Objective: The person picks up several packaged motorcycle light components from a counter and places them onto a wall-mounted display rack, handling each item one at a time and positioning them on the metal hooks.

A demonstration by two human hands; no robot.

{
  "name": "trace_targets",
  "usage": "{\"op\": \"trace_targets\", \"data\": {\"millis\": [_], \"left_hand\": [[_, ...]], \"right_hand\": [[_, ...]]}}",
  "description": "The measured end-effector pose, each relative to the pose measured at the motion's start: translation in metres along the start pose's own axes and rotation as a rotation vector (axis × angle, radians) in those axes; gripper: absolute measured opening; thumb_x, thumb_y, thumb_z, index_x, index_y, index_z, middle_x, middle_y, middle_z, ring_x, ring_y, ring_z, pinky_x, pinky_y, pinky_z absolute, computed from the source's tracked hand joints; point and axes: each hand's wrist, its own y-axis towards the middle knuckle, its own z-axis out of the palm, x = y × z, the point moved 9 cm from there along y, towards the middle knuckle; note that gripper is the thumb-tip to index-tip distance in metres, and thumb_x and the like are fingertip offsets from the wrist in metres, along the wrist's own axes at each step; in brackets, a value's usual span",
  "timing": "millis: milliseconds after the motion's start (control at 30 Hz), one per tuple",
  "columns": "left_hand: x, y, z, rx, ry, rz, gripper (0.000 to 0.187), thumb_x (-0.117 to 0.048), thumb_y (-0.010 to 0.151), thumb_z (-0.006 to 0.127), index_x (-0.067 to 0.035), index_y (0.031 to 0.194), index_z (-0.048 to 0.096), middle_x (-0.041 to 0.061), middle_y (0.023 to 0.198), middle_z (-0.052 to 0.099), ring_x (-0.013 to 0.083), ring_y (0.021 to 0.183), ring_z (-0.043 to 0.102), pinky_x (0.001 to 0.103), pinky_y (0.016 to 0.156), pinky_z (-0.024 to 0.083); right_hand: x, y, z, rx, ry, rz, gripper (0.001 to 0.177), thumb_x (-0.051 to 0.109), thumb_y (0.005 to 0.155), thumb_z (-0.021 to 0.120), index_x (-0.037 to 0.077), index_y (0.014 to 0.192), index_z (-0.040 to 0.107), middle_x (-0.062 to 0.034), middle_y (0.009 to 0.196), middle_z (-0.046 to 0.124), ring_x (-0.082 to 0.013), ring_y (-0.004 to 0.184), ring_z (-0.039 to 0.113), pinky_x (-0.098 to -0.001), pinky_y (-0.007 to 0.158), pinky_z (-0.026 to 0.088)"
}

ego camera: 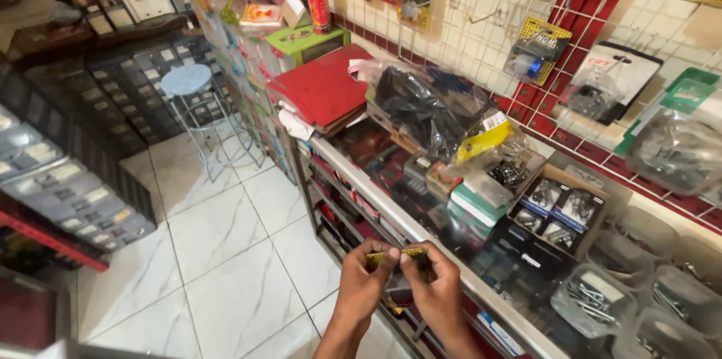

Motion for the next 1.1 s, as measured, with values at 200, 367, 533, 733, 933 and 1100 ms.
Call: {"op": "trace_targets", "data": {"millis": [200, 367, 533, 733, 933, 1100], "left_hand": [[-0.035, 0.057, 0.034, 0.105, 0.123, 0.185, 0.01, -0.011, 0.094, 0.072, -0.001, 0.091, 0.069, -0.002, 0.076, 0.067, 0.0039, 0.067, 0.056, 0.023, 0.06, 0.046], [-0.038, 0.095, 0.071, 0.151, 0.171, 0.193, 0.017, -0.013, 0.094, 0.076, 0.001, 0.089, 0.067, -0.001, 0.07, 0.059, 0.0059, 0.062, 0.048, 0.025, 0.054, 0.039], [-0.045, 0.117, 0.119, 0.393, 0.132, 0.333, 0.014, -0.012, 0.092, 0.076, 0.001, 0.092, 0.071, -0.002, 0.08, 0.065, 0.0042, 0.072, 0.056, 0.023, 0.063, 0.046], [-0.057, 0.135, 0.157, 0.546, 0.213, 0.427, 0.015, -0.013, 0.094, 0.078, 0.001, 0.096, 0.071, 0.004, 0.089, 0.066, 0.0088, 0.086, 0.06, 0.026, 0.079, 0.048], [-0.094, 0.152, 0.175, 0.553, 0.278, 0.661, 0.014, -0.008, 0.089, 0.078, -0.001, 0.097, 0.07, 0.009, 0.094, 0.073, 0.0196, 0.092, 0.068, 0.032, 0.087, 0.051], [-0.136, 0.169, 0.179, 0.567, 0.319, 0.84, 0.01, -0.006, 0.087, 0.081, -0.004, 0.094, 0.074, 0.009, 0.09, 0.074, 0.0245, 0.086, 0.07, 0.035, 0.079, 0.054]], "right_hand": [[-0.001, 0.054, -0.018, -0.116, 0.073, -0.073, 0.015, 0.015, 0.094, 0.072, -0.001, 0.097, 0.071, 0.0008, 0.084, 0.069, -0.0042, 0.079, 0.059, -0.0225, 0.07, 0.049], [-0.009, 0.082, -0.044, -0.165, 0.216, -0.032, 0.013, 0.01, 0.095, 0.071, -0.003, 0.099, 0.069, -0.0009, 0.089, 0.068, -0.0053, 0.083, 0.06, -0.0228, 0.074, 0.05], [-0.026, 0.092, -0.088, -0.339, 0.239, 0.003, 0.011, 0.006, 0.094, 0.069, -0.002, 0.101, 0.07, -0.0024, 0.091, 0.071, -0.0059, 0.083, 0.061, -0.0224, 0.072, 0.049], [-0.028, 0.104, -0.12, -0.466, 0.228, -0.048, 0.011, 0.004, 0.095, 0.07, -0.003, 0.103, 0.069, -0.0028, 0.092, 0.069, -0.0062, 0.084, 0.06, -0.0222, 0.073, 0.047], [-0.024, 0.128, -0.129, -0.529, 0.192, -0.039, 0.011, 0.004, 0.094, 0.069, -0.002, 0.103, 0.07, -0.0033, 0.095, 0.072, -0.0067, 0.088, 0.063, -0.023, 0.079, 0.049], [-0.009, 0.158, -0.129, -0.561, 0.178, -0.047, 0.01, 0.002, 0.094, 0.071, -0.003, 0.102, 0.072, -0.0061, 0.094, 0.074, -0.0085, 0.087, 0.064, -0.0242, 0.078, 0.049]]}}
